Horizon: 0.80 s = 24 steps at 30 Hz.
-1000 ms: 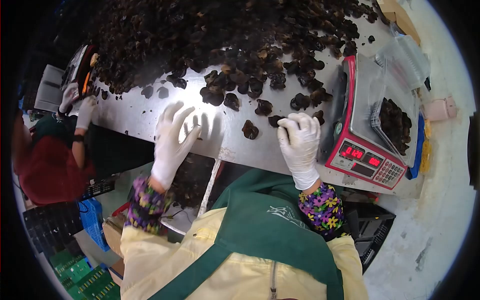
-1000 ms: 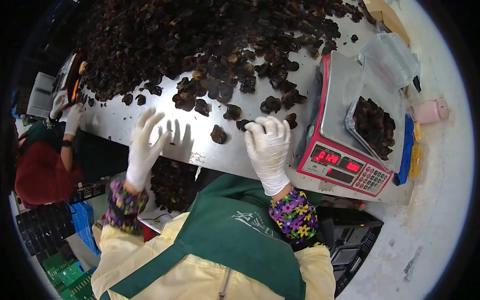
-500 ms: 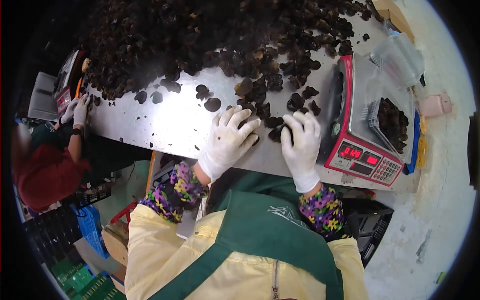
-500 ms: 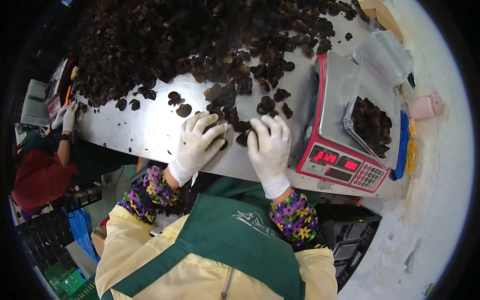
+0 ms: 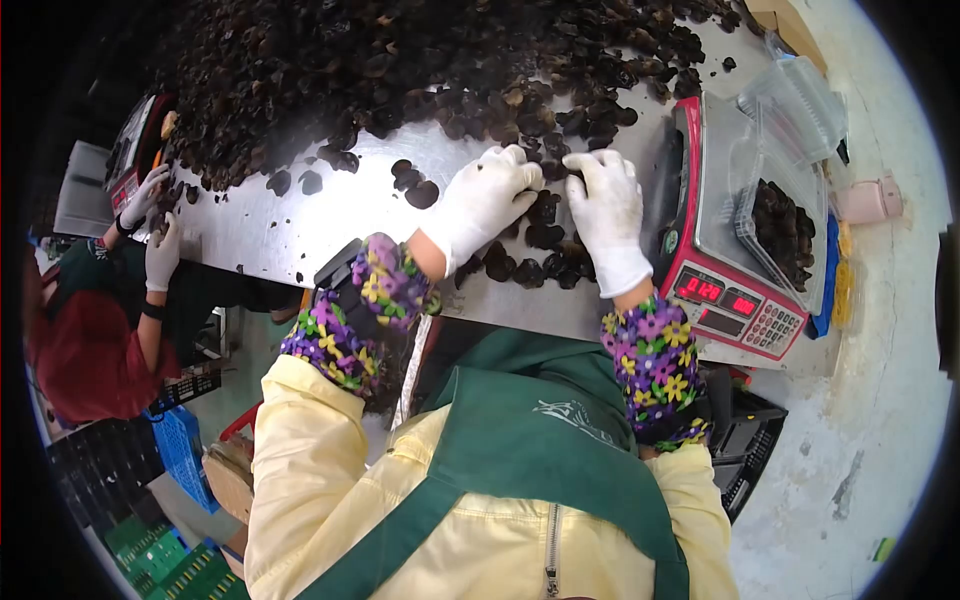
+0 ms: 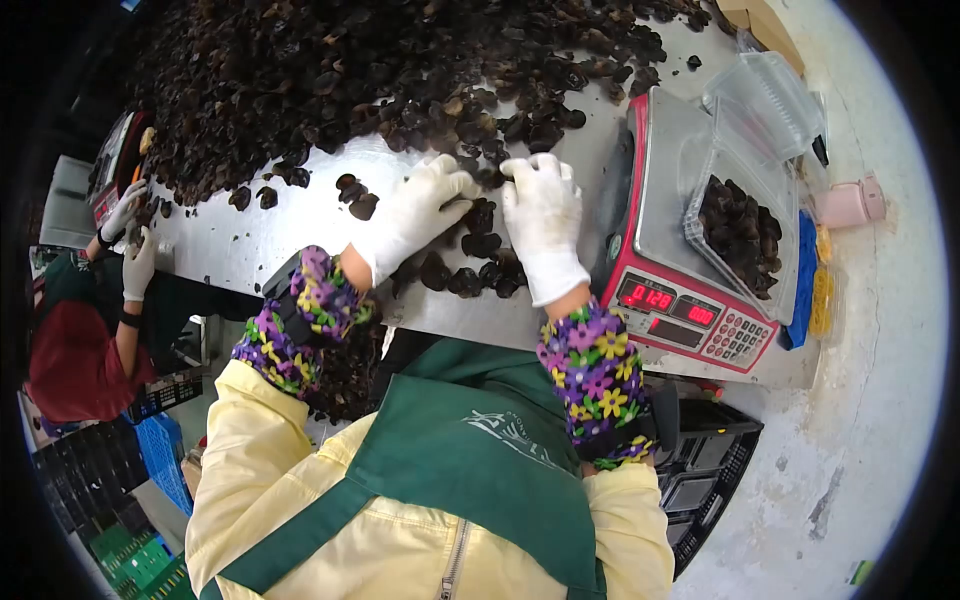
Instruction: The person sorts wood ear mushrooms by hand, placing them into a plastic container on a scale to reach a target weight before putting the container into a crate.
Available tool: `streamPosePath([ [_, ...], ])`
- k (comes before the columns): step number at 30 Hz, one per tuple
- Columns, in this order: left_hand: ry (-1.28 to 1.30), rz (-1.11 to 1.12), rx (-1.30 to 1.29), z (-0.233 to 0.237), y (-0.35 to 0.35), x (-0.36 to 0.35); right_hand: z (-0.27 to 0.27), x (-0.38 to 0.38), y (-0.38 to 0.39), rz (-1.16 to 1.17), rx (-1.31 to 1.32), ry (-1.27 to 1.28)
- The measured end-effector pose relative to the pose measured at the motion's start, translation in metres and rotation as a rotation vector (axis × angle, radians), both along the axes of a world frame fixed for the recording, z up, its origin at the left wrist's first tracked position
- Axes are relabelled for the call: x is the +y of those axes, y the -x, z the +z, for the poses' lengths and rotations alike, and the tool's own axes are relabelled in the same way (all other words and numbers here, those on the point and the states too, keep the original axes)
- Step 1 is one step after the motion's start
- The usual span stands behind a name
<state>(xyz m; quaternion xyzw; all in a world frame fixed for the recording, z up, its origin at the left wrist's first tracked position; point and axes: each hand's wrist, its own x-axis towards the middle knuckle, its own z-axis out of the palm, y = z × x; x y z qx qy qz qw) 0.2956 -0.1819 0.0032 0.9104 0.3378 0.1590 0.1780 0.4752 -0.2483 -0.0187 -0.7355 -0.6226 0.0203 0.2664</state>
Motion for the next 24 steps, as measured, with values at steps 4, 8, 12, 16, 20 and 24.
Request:
streamPosePath([
  [4,-0.123,0.080,-0.150,0.028,0.045,-0.036,0.006,-0.059,0.002,0.100,0.082,-0.178],
  [8,-0.122,0.234,-0.099,0.025,0.116,-0.084,0.010,-0.118,0.019,0.134,0.129,-0.238],
  [12,-0.133,0.333,0.102,-0.007,0.128,-0.124,-0.003,-0.140,0.023,0.171,0.148,-0.128],
  [16,-0.123,0.477,0.018,-0.014,0.096,-0.096,-0.001,-0.108,0.015,0.108,0.053,-0.061],
  [20,-0.087,0.462,-0.062,-0.002,0.067,-0.053,0.017,-0.067,0.005,0.051,-0.019,0.041],
  [24,0.032,0.281,-0.085,0.003,0.052,-0.053,0.010,-0.060,0.001,0.078,0.020,0.104],
])
